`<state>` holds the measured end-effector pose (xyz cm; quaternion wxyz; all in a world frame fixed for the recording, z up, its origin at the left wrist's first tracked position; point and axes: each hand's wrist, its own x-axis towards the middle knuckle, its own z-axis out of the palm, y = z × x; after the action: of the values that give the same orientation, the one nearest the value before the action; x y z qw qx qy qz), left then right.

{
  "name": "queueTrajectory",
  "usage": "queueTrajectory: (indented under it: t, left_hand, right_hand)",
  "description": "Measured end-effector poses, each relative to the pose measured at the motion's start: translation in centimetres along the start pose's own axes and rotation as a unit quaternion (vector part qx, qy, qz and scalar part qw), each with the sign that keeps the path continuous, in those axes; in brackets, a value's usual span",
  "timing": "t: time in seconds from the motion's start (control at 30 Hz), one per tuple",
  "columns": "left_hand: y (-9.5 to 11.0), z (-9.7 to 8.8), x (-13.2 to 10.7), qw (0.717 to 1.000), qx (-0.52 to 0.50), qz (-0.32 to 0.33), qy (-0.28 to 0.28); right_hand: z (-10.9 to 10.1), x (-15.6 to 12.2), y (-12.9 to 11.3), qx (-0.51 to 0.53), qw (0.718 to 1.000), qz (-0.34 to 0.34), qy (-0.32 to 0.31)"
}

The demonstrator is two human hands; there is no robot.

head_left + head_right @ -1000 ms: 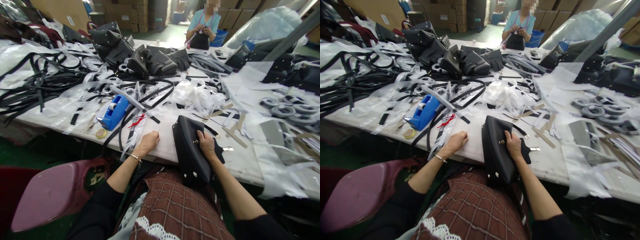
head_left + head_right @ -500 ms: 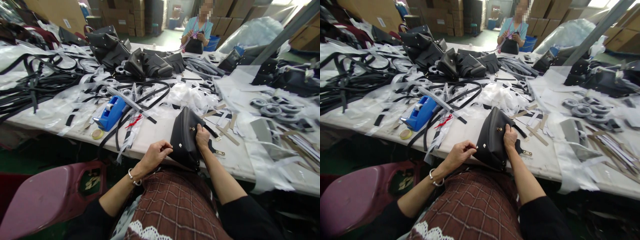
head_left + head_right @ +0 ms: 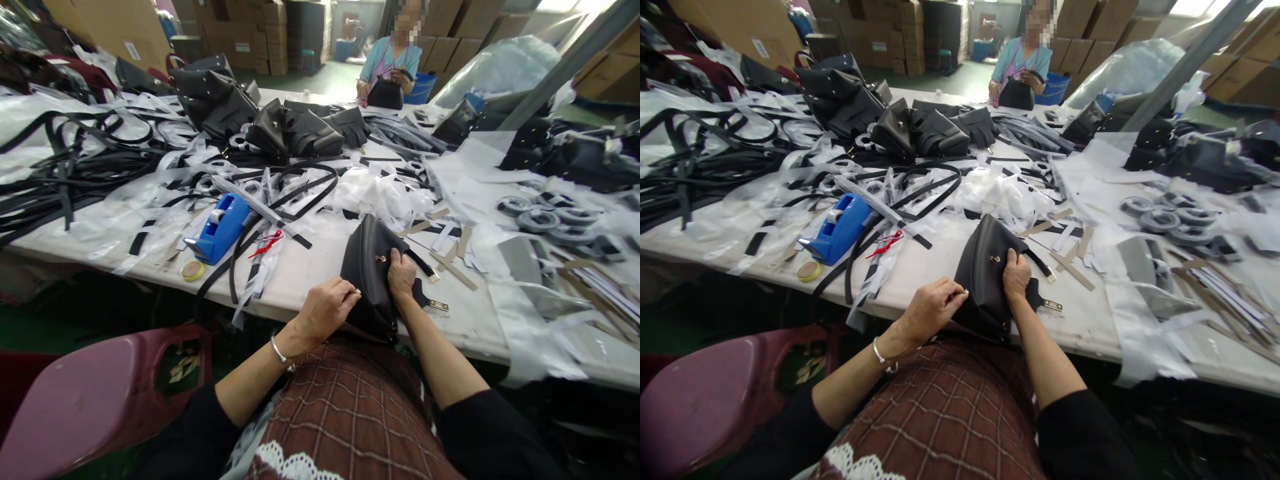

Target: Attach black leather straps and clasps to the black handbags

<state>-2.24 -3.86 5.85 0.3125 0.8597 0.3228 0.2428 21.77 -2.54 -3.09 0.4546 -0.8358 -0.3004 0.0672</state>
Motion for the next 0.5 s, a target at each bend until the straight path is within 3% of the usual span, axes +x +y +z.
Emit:
queueTrajectory:
  t: [0.3,0.5]
  left_hand:
    - [0.8,0.2,0.9,0.999,0.037,-0.030,0.001]
    - [-0.7,-0.1,0.3,0.993,-0.088,-0.067,0.035]
  right_hand:
    - [0.0,-0.1,-0.1,0.002,1.000,-0.004,0.001]
    - [-0.2,-0.1,0.0,0.000,1.000,-0.006,-0.003]
